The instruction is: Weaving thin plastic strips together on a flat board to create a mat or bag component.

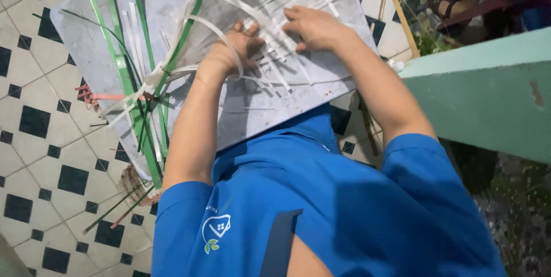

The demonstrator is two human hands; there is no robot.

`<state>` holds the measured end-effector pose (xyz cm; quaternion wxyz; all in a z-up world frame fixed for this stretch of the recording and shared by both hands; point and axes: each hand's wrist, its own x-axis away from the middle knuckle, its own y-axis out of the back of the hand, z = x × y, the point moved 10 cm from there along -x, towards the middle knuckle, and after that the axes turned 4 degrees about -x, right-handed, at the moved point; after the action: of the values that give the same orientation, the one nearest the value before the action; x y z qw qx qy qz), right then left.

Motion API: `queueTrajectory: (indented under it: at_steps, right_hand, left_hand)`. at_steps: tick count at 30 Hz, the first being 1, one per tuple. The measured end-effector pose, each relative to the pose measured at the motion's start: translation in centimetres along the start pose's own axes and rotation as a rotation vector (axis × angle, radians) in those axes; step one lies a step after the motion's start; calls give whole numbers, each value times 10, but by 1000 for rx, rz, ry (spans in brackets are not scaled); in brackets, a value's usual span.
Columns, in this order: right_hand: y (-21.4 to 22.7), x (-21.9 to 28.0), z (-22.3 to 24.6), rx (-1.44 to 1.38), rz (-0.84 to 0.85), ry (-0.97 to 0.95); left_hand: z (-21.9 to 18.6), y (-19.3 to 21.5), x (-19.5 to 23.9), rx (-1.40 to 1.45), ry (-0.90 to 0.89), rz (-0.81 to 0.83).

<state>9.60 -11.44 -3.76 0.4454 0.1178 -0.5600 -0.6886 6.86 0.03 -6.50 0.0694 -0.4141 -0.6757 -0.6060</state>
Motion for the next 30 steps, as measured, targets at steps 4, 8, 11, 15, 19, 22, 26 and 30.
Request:
queueTrajectory:
  at_steps: [4, 8, 11, 15, 19, 22, 26, 30]
  right_hand:
    - [12, -6, 2, 115, -106, 118]
    - [13, -9, -5, -2, -110, 0]
    - [13, -11, -3, -43, -61, -54]
    - [-6, -16, -9, -47, -30, -74]
    - [12, -8, 15, -84, -17, -119]
    - [8, -9, 14, -47, 32, -138]
    - [-9, -15, 7, 82, -42, -40]
    - [0, -13, 7, 38, -59, -31]
  left_hand:
    - [2, 3, -3, 43, -9, -5]
    - [-11, 10, 18, 63, 41, 34]
    - [-1, 0, 12, 47, 42, -32]
    - [-3, 8, 23, 135, 70, -124]
    - [0, -3, 11, 75, 71, -79]
    - [-2, -4, 13, 88, 71, -67]
    - [6, -18, 5, 140, 68, -55]
    - [5, -11, 2, 176, -28, -177]
